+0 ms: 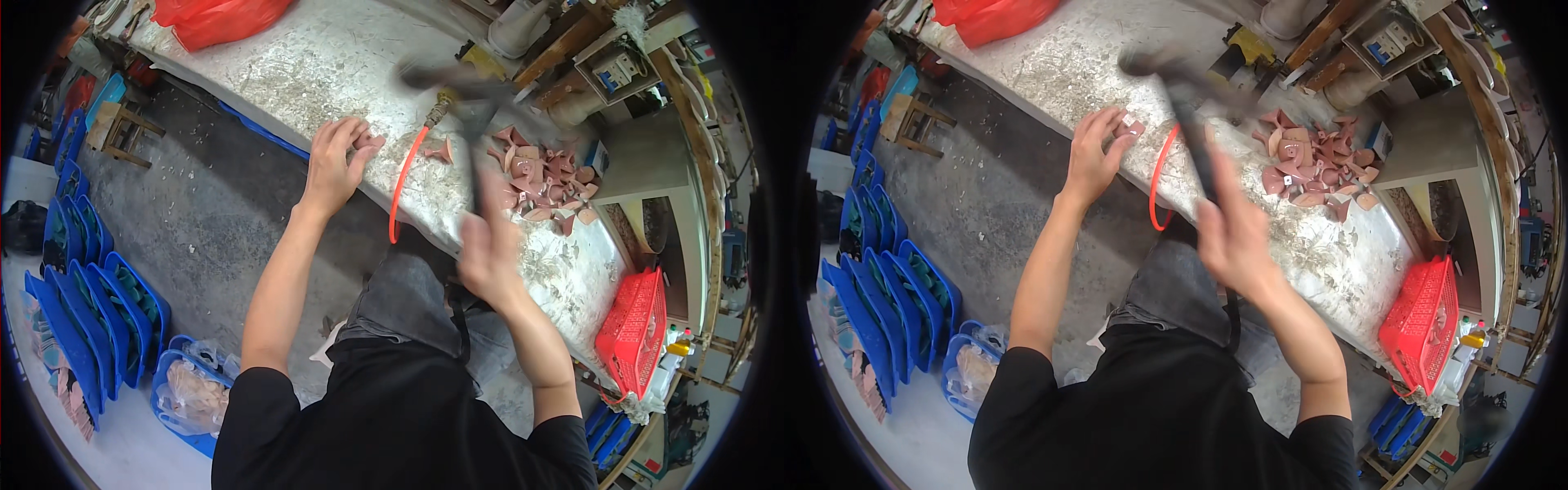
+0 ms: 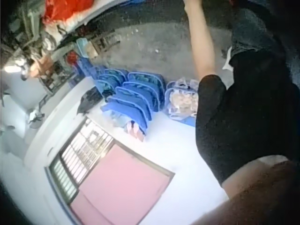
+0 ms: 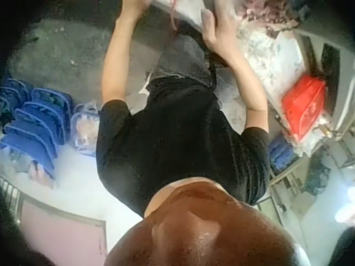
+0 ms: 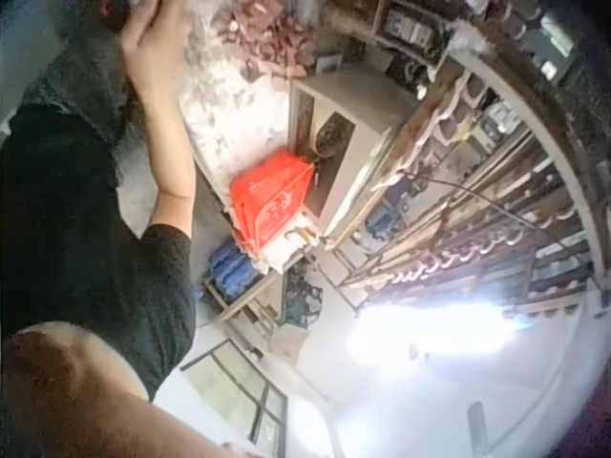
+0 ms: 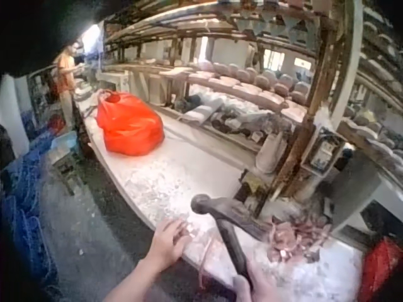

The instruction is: The person assembles shoe heels by fitting small plastic tips onto heel components by hand, hammering them into place with a hammer, and placing the finished pieces into a basket.

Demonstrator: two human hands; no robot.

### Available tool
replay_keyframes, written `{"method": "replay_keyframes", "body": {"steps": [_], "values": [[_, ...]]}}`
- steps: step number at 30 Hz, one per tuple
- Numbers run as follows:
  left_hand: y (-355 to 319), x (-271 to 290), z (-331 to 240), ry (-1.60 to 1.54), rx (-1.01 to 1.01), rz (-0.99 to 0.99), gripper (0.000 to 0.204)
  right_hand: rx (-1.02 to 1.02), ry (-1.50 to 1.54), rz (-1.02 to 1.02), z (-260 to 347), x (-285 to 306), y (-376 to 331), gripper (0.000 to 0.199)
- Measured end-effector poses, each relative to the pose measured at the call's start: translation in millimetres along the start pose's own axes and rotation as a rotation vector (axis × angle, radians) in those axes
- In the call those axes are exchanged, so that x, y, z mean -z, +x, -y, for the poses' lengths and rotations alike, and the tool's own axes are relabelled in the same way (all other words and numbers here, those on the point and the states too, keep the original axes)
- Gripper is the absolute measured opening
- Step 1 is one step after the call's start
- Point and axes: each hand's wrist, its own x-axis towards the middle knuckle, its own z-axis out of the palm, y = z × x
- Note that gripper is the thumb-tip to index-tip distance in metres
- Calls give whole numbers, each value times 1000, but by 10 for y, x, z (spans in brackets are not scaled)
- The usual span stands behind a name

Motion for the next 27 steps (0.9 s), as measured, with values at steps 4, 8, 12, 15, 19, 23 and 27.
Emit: {"method": "replay_keyframes", "body": {"steps": [4, 8, 12, 15, 19, 23, 27], "values": [[-55, -62, 23, -188, 168, -55, 35, -472, 30, 380, 34, -139, 236, 63], [-136, 57, 68, -43, 132, 37, 41, -248, 193, 110, 82, -122, 39, 60], [-10, -23, -20, -60, 104, -19, 40, -342, 156, 196, -32, -289, -33, 58], [86, -46, -91, -120, 176, -29, 37, -427, 133, 241, -201, -294, -74, 58], [14, 64, -55, -18, 120, -54, 30, -480, 129, 99, -196, 170, -744, 59], [135, 225, -609, -929, 632, -44, 23, -601, -117, -184, -381, 1003, -1975, 55], [197, 199, -1166, -1588, 780, 232, 20, -571, -389, -259, -459, 1620, -2693, 51]]}}
